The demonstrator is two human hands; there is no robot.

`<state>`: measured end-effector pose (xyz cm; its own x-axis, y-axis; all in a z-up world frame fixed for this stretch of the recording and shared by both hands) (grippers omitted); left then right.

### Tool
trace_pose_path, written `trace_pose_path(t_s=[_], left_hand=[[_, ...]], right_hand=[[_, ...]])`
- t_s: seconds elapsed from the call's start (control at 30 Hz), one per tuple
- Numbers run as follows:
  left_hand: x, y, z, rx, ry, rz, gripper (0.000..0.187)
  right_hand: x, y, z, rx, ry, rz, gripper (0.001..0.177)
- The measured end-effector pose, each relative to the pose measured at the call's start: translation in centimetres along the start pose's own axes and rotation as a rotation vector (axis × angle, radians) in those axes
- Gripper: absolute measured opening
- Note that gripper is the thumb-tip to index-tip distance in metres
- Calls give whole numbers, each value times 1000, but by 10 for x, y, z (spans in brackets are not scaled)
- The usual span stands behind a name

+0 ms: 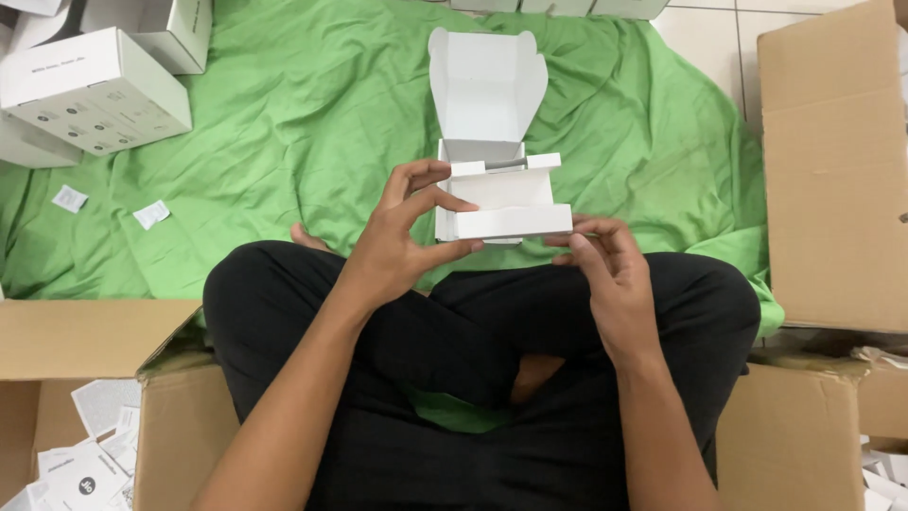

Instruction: The person assembles small white cardboard boxes and inserts product manuals.

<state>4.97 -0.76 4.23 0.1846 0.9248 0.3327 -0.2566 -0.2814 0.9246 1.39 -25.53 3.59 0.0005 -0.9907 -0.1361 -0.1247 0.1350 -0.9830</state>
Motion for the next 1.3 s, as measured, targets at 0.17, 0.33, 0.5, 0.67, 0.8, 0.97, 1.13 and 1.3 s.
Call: trace_pose_path(t_s=[0.17,0.33,0.5,0.67,0.8,0.97,1.13,1.3], left_hand=[[3,-26,17,37,-19,21,39],[-7,-59,29,75,-26,54,41],[-17,-82,32,161,-108,200,40],[-28,-99,33,124,-113,385,42],[-26,-100,37,46,-35,527,43],[-33,-111,38,29,28,585,44],[-44,-114,41,-49,96,799,43],[-49,-118,44,-1,98,834,52]], right_hand=[[-10,2,35,99,-53,-191,46],[-17,11,60,132,-72,-717,42],[-11,40,71,75,-70,-779,41],[-20,41,74,135,-55,-932,42],[-21,46,82,155,-43,-1006,43],[-18,61,85,326,-42,-1137,39],[-23,70,96,328,-33,-1221,41],[-23,85,99,353,-50,-1346,44]])
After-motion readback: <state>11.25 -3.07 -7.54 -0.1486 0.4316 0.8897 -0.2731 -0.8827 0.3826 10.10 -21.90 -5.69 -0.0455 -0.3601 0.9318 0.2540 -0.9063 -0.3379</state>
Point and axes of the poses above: each hand's wrist, its own z-axis towards the middle knuckle, its own x-axis out of the back of the hand, y = z × x, the point moved 5 cm from there along z, towards the middle knuckle, and after that the axes turned 1 degree about z, right-handed, at the moved point
